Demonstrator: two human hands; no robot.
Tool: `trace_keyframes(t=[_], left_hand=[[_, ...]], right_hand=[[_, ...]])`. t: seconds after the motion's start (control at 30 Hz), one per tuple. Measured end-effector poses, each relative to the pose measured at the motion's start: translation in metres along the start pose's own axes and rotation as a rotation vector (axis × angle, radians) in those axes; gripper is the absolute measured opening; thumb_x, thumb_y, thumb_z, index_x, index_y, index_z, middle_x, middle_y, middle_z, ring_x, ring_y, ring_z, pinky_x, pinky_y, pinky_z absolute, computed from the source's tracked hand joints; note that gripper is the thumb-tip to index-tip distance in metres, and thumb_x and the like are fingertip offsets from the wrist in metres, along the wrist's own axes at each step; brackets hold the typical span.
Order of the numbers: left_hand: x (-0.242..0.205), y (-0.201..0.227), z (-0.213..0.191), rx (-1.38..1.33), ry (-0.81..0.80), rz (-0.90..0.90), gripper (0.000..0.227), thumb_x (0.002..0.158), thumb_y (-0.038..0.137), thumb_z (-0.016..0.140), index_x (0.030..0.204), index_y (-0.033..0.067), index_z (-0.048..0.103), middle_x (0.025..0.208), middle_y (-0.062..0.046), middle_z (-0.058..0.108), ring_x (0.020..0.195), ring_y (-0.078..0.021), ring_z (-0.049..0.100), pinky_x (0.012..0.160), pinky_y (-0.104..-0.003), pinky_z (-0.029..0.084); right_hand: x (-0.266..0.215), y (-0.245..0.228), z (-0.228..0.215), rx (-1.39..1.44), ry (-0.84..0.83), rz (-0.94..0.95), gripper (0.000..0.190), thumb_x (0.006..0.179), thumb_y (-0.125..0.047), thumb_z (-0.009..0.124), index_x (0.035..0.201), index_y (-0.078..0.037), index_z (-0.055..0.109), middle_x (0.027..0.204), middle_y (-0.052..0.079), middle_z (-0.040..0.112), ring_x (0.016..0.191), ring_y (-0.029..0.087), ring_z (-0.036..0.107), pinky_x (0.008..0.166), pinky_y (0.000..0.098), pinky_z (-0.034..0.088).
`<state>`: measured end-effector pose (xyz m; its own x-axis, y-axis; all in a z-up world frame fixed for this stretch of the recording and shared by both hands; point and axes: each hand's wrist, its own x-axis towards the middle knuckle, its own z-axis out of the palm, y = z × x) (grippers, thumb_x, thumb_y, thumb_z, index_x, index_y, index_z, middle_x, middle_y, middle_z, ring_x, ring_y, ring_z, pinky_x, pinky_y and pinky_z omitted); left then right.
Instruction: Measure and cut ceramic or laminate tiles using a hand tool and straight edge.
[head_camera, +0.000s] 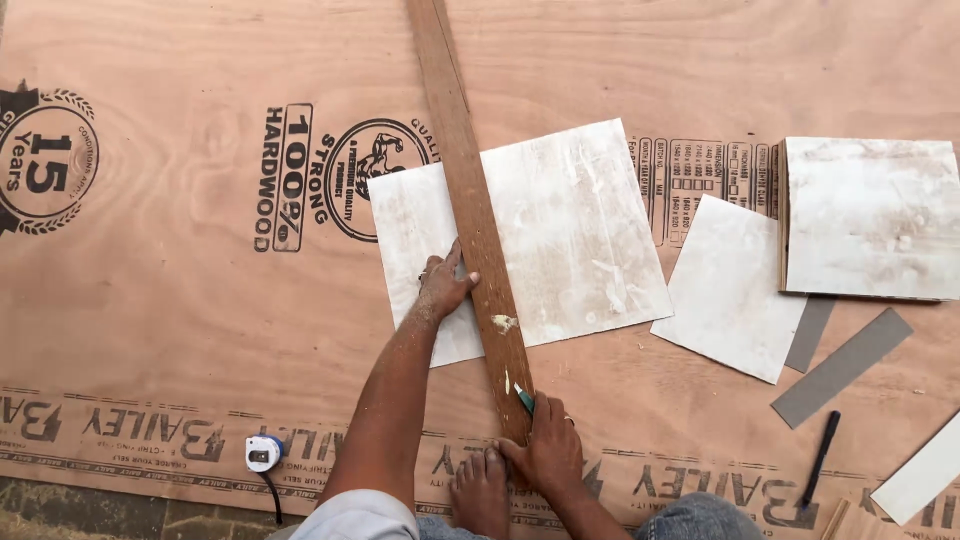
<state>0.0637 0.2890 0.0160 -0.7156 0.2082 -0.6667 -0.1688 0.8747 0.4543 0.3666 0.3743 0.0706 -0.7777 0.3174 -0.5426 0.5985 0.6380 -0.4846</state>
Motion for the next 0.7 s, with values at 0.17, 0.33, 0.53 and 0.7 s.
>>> trace_keyframes(t=[0.17, 0.33, 0.53, 0.7], left_hand=[[0.013, -0.013, 0.010, 0.014, 0.006, 0.015, 0.089, 0.092, 0.040, 0.072, 0.165, 0.0357, 0.021, 0.140, -0.020, 0.048, 0.139, -0.0388, 0.046, 0.122, -0.049, 0.036], [0.029, -0.024, 0.015, 0.025, 0.007, 0.033, 0.090, 0.091, 0.042, 0.073, 0.164, 0.0337, 0.023, 0.139, -0.020, 0.048, 0.138, -0.0390, 0.047, 0.121, -0.049, 0.036], [0.015, -0.025, 0.016, 0.009, -0.016, 0.050, 0.089, 0.092, 0.038, 0.074, 0.165, 0.0349, 0.023, 0.140, -0.023, 0.046, 0.140, -0.0422, 0.044, 0.121, -0.050, 0.035], [0.010, -0.010, 0.007, -0.021, -0.018, -0.028, 0.087, 0.093, 0.037, 0.073, 0.164, 0.0354, 0.022, 0.133, -0.014, 0.049, 0.130, -0.0308, 0.053, 0.116, -0.047, 0.043]], right_hand=[[0.004, 0.004, 0.003, -0.026, -0.030, -0.007, 0.109, 0.065, -0.050, 0.093, 0.146, -0.004, 0.036, 0.123, 0.017, 0.050, 0.104, 0.036, 0.062, 0.083, 0.0483, 0.057], [0.005, 0.009, 0.009, 0.012, 0.004, -0.045, 0.099, 0.070, -0.048, 0.092, 0.140, -0.001, 0.037, 0.120, 0.017, 0.051, 0.101, 0.038, 0.062, 0.080, 0.0492, 0.057], [0.002, 0.016, 0.017, -0.015, 0.056, -0.111, 0.096, 0.070, -0.045, 0.090, 0.137, 0.002, 0.041, 0.118, 0.021, 0.052, 0.097, 0.039, 0.063, 0.075, 0.0490, 0.058], [0.010, 0.018, 0.021, -0.043, 0.006, -0.087, 0.094, 0.070, -0.047, 0.091, 0.134, 0.002, 0.042, 0.114, 0.020, 0.050, 0.095, 0.035, 0.061, 0.074, 0.0483, 0.056]])
